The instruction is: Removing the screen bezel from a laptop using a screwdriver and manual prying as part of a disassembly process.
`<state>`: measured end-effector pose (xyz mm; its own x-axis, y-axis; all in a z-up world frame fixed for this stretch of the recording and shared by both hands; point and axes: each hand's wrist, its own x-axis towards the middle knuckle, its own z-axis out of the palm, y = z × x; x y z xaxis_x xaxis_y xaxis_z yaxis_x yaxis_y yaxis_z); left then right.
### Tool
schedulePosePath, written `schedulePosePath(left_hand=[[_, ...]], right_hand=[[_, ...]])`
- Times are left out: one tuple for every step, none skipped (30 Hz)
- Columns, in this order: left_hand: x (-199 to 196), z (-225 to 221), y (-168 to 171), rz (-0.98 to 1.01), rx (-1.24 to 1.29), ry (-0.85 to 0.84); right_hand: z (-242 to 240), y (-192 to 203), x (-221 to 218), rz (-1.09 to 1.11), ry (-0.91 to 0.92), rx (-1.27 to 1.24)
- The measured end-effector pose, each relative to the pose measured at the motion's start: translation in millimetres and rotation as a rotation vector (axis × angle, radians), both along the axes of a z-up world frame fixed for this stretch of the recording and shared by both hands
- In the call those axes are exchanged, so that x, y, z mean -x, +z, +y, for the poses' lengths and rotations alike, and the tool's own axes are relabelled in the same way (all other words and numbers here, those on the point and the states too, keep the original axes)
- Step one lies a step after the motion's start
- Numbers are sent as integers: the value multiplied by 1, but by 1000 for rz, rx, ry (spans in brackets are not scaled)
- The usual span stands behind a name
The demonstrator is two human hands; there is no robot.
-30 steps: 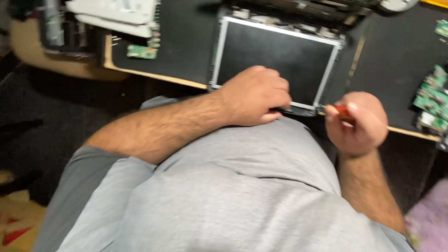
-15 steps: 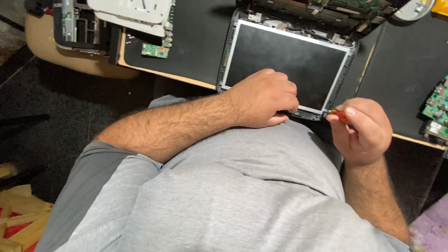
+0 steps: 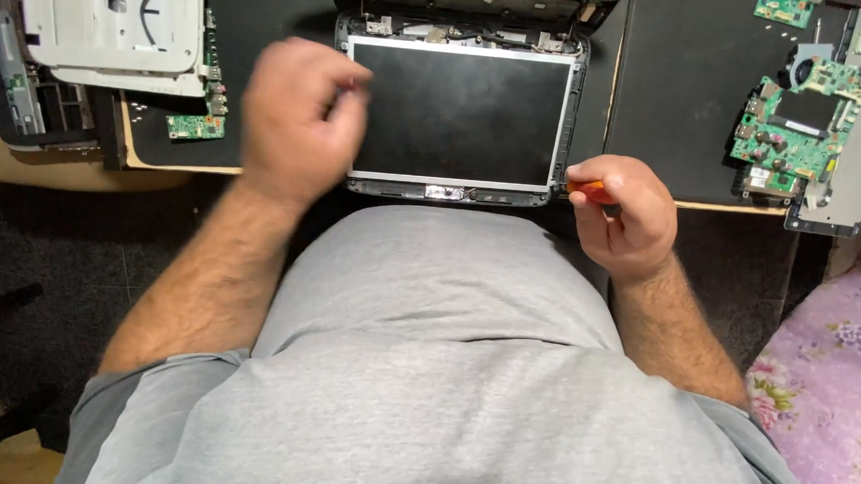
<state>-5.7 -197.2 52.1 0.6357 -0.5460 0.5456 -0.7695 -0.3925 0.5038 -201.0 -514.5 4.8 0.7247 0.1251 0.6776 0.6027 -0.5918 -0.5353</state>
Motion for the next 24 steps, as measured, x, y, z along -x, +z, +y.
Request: schedulePosePath(left_hand=[[-2, 9, -2, 4, 0, -3], [-5, 18, -5, 68, -8, 47], [-7, 27, -7, 131, -15, 101], [-6, 28, -7, 134, -15, 101], [-6, 30, -8, 206, -74, 102], [-5, 31, -8, 278, -133, 101], [-5, 32, -11, 281, -131, 102], [-5, 32, -15, 212, -167, 75], [-5, 30, -19, 146, -199, 42], [-6, 32, -18, 151, -193, 38], [-8, 30, -18, 119, -250, 42], [-9, 27, -18, 86, -307, 45], [-8, 25, -18, 90, -296, 32], [-7, 23, -18, 85, -320, 48], [-7, 23, -17, 80, -348, 69], [-6, 23, -18, 85, -340, 60], [-6, 23, -20, 60, -350, 71], [-5, 24, -21, 34, -359, 82], [-5, 24, -21, 38, -357, 80], [-5, 24, -21, 28, -368, 80], [-5, 26, -21, 16, -380, 82], [-4, 25, -21, 17, -379, 82], [-4, 25, -20, 16, -390, 81], [-4, 25, -19, 15, -401, 81]], right_hand=[[-1, 0, 0, 4, -3, 0], [-1, 1, 1, 6, -2, -14], [-2, 1, 0, 5, 3, -28], [-2, 1, 0, 8, 3, -27], [-2, 1, 0, 19, -2, -42], [-2, 0, 0, 30, -8, -56], [-1, 0, -2, 33, -6, -54], [0, -1, -4, 29, 1, -68], [0, 0, -3, 27, 2, -80], [3, 1, -6, 33, -1, -73], [5, 3, -6, 25, -5, -64], [5, 6, -6, 17, -8, -54], [5, 7, -5, 23, -20, -42], [4, 8, -4, 30, -9, -71], [4, 8, -5, 36, 6, -102], [3, 8, -3, 42, -2, -93], [3, 6, -2, 38, -6, -121], [4, 4, -1, 33, -10, -149], [4, 4, -1, 37, -11, -146], [4, 4, -1, 28, -16, -131], [5, 3, -2, 16, -19, -117], [6, 3, -1, 18, -18, -116], [6, 3, -2, 14, -24, -111], [6, 3, -2, 11, -31, -106]])
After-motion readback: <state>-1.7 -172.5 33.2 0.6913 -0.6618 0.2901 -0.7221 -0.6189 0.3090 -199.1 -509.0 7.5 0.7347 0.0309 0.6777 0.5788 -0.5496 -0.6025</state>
